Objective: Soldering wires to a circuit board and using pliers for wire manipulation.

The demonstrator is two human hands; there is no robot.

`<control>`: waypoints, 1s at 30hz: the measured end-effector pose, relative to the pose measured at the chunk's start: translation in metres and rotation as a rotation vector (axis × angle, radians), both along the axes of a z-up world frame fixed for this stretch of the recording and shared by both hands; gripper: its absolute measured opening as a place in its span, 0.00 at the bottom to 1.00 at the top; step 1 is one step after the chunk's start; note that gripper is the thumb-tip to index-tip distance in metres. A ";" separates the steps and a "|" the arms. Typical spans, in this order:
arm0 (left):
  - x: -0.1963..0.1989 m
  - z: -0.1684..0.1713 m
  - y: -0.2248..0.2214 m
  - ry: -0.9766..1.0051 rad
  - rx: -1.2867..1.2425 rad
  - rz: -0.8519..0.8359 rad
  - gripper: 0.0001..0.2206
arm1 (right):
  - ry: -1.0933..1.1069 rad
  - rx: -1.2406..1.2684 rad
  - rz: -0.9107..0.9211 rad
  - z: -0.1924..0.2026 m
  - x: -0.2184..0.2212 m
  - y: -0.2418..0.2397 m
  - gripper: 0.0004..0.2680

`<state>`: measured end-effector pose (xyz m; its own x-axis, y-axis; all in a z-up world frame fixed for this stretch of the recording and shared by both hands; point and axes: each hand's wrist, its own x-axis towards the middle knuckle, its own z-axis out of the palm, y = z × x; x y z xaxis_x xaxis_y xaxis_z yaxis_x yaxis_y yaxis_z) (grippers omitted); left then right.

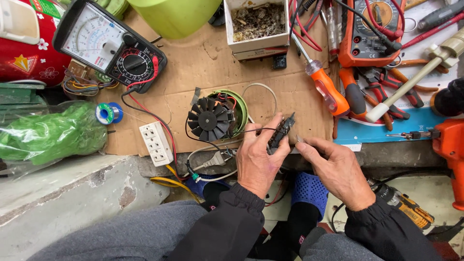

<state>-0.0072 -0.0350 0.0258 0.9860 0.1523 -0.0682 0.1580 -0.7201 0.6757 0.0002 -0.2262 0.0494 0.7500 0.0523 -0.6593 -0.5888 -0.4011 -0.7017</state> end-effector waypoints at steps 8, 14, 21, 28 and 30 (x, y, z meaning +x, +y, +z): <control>-0.001 -0.001 0.001 0.005 0.007 -0.005 0.26 | 0.005 -0.001 -0.014 0.002 0.000 0.002 0.10; 0.000 0.000 0.000 0.013 -0.008 -0.006 0.26 | 0.010 -0.009 -0.015 0.009 0.003 0.005 0.10; 0.000 0.003 0.000 -0.015 -0.010 -0.006 0.26 | 0.050 0.017 -0.026 0.006 0.005 0.004 0.10; -0.002 -0.003 0.001 -0.043 -0.002 -0.023 0.26 | 0.177 0.144 -0.168 0.002 0.004 0.006 0.11; -0.002 -0.005 0.002 -0.050 -0.006 -0.023 0.26 | 0.179 0.168 -0.196 -0.007 0.001 0.005 0.11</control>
<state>-0.0095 -0.0334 0.0205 0.9914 0.1293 -0.0199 0.1075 -0.7190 0.6867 0.0012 -0.2210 0.0428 0.6297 0.0375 -0.7759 -0.7633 -0.1555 -0.6270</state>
